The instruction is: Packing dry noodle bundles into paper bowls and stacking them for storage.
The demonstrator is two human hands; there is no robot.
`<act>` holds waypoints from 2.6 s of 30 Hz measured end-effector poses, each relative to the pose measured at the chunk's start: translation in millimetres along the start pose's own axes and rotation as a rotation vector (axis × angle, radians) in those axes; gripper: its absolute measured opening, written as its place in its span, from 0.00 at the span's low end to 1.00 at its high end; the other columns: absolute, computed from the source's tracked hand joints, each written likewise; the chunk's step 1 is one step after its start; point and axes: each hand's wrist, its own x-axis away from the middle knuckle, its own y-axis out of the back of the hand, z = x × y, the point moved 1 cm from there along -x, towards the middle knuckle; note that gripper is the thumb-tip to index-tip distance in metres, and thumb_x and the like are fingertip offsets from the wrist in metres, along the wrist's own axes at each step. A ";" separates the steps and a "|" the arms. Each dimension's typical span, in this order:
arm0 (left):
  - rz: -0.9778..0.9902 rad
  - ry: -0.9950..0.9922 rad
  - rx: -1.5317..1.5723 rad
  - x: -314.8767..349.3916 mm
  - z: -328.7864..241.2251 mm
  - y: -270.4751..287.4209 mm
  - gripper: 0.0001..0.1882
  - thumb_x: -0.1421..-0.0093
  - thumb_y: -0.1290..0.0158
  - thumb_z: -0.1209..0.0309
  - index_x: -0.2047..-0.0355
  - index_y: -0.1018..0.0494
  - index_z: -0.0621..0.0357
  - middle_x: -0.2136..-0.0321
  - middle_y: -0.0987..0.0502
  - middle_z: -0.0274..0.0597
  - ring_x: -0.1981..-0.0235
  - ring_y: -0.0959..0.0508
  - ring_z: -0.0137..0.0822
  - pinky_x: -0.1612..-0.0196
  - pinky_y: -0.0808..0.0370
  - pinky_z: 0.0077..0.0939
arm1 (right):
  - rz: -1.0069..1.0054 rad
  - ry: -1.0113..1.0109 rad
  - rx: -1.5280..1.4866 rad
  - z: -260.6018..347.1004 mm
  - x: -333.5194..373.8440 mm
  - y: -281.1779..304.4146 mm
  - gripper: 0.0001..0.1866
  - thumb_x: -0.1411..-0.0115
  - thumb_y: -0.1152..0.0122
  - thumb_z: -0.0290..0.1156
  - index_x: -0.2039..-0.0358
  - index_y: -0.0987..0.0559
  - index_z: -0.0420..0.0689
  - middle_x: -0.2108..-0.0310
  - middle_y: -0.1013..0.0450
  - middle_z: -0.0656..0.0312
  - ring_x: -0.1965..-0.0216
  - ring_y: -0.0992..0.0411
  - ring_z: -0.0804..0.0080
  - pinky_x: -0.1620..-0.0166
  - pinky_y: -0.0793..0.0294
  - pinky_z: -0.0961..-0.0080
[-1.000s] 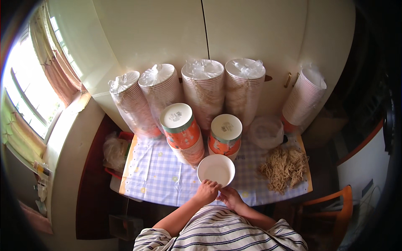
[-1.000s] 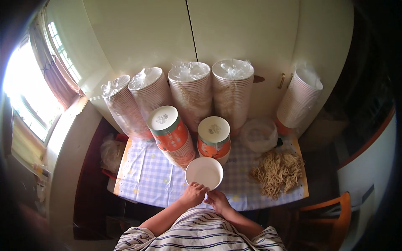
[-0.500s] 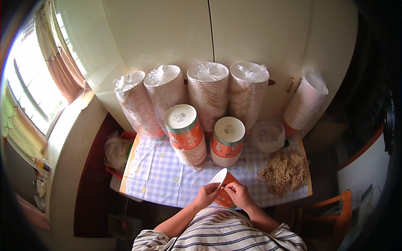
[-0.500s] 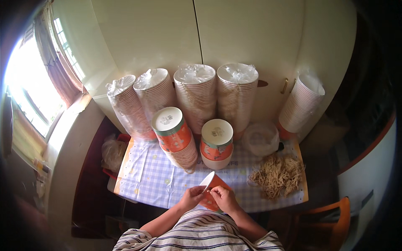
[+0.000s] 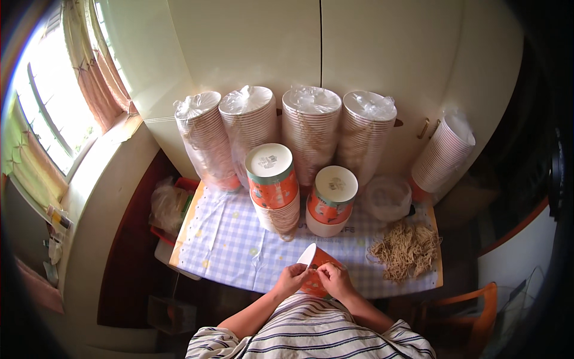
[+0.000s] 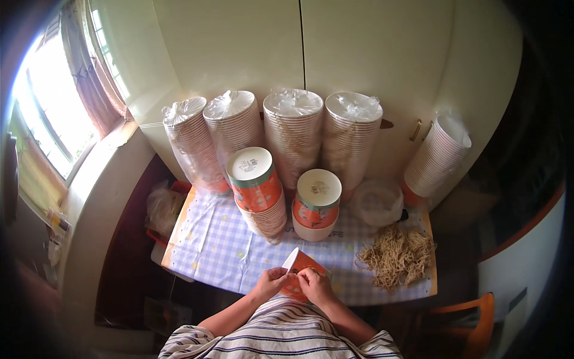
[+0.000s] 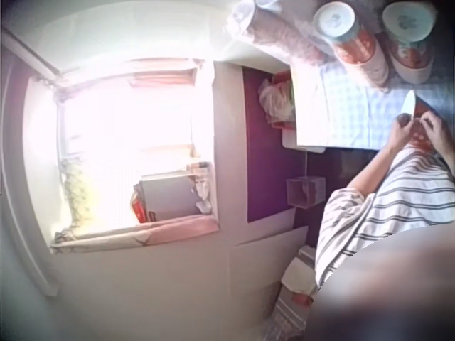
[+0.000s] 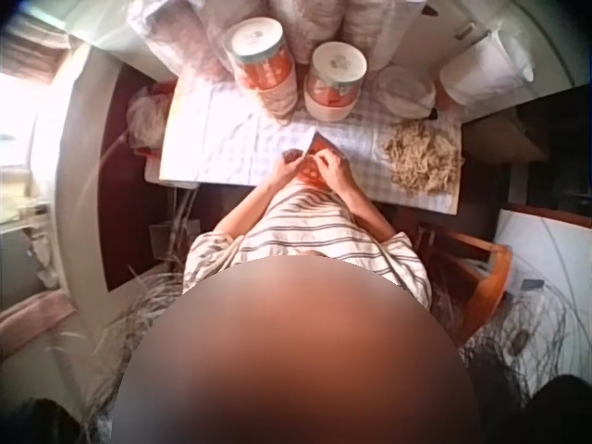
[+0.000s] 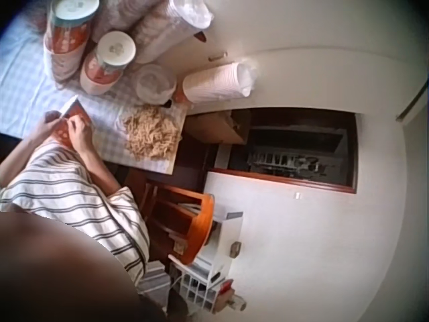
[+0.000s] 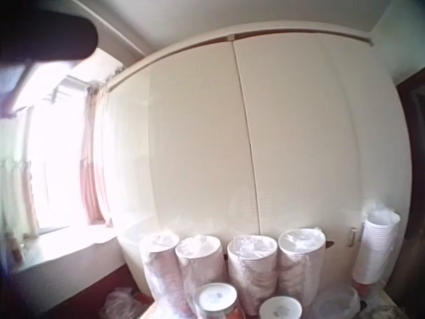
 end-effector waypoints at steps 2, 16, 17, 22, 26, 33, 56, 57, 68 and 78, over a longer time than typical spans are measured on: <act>-0.011 -0.006 -0.035 0.6 -2.4 0.4 0.11 0.42 0.48 0.71 0.63 0.27 0.68 0.71 0.24 0.34 0.69 0.29 0.21 0.64 0.30 0.16 | 0.008 0.006 -0.011 1.8 -1.0 -2.4 0.05 0.50 0.40 0.26 0.74 0.27 0.41 0.75 0.27 0.55 0.73 0.27 0.57 0.70 0.28 0.67; -0.139 -0.197 -0.170 0.5 3.6 9.1 0.18 0.45 0.46 0.72 0.54 0.32 0.64 0.74 0.23 0.38 0.76 0.27 0.20 0.72 0.29 0.16 | 0.095 0.055 -0.037 2.5 -2.6 -6.7 0.05 0.50 0.40 0.25 0.72 0.26 0.40 0.74 0.27 0.54 0.72 0.27 0.58 0.69 0.28 0.69; -0.138 -0.197 -0.169 0.1 3.7 9.5 0.18 0.45 0.46 0.72 0.54 0.32 0.64 0.74 0.23 0.38 0.76 0.27 0.20 0.72 0.29 0.16 | 0.105 0.056 -0.039 2.3 -3.0 -6.4 0.05 0.50 0.41 0.25 0.72 0.26 0.41 0.73 0.27 0.54 0.71 0.27 0.57 0.69 0.28 0.68; -0.038 -0.186 -0.086 0.4 -2.4 11.9 0.18 0.45 0.48 0.77 0.53 0.33 0.62 0.70 0.25 0.35 0.72 0.28 0.20 0.69 0.29 0.16 | 0.105 0.021 -0.080 1.0 -4.4 -6.7 0.05 0.50 0.41 0.24 0.72 0.26 0.41 0.74 0.27 0.54 0.71 0.27 0.57 0.69 0.28 0.68; 0.028 -0.200 0.049 -4.9 3.0 15.9 0.19 0.44 0.54 0.84 0.51 0.35 0.64 0.66 0.28 0.33 0.65 0.29 0.19 0.63 0.31 0.14 | 0.080 0.048 -0.057 -2.5 -8.9 -8.0 0.03 0.50 0.42 0.24 0.73 0.27 0.41 0.75 0.28 0.54 0.72 0.27 0.56 0.69 0.29 0.67; 0.055 -0.124 0.060 -2.8 -21.0 16.3 0.20 0.45 0.55 0.85 0.50 0.35 0.64 0.65 0.27 0.38 0.66 0.27 0.23 0.62 0.27 0.17 | 0.048 0.009 -0.062 -2.2 -13.2 -7.3 0.04 0.51 0.41 0.24 0.74 0.27 0.41 0.75 0.28 0.56 0.73 0.27 0.58 0.70 0.29 0.69; -0.136 -0.167 -0.409 -0.2 -31.1 10.7 0.17 0.48 0.45 0.71 0.57 0.29 0.60 0.75 0.23 0.44 0.73 0.22 0.33 0.66 0.25 0.23 | 0.018 0.079 -0.010 -1.7 -5.7 -10.5 0.04 0.53 0.42 0.22 0.76 0.28 0.42 0.77 0.30 0.56 0.76 0.28 0.58 0.73 0.30 0.68; -0.140 -0.167 -0.419 0.2 -32.0 10.7 0.17 0.48 0.45 0.71 0.57 0.29 0.60 0.75 0.22 0.44 0.73 0.21 0.33 0.67 0.25 0.23 | 0.020 0.076 -0.013 -2.0 -5.8 -10.6 0.04 0.53 0.42 0.22 0.76 0.28 0.42 0.77 0.30 0.56 0.76 0.29 0.58 0.74 0.30 0.68; -0.151 -0.097 -0.402 -0.2 -31.6 11.8 0.16 0.48 0.46 0.72 0.58 0.29 0.60 0.73 0.22 0.46 0.70 0.20 0.34 0.65 0.24 0.24 | 0.026 0.063 -0.034 -1.2 -7.3 -9.7 0.04 0.54 0.43 0.22 0.77 0.29 0.42 0.78 0.30 0.56 0.77 0.29 0.58 0.74 0.30 0.67; -0.163 -0.080 -0.335 -0.9 -26.3 11.4 0.16 0.48 0.46 0.72 0.57 0.29 0.60 0.72 0.22 0.45 0.70 0.20 0.33 0.65 0.24 0.23 | 0.027 0.054 -0.038 -0.6 -7.0 -9.0 0.04 0.54 0.43 0.21 0.77 0.29 0.42 0.78 0.30 0.56 0.76 0.29 0.57 0.73 0.30 0.67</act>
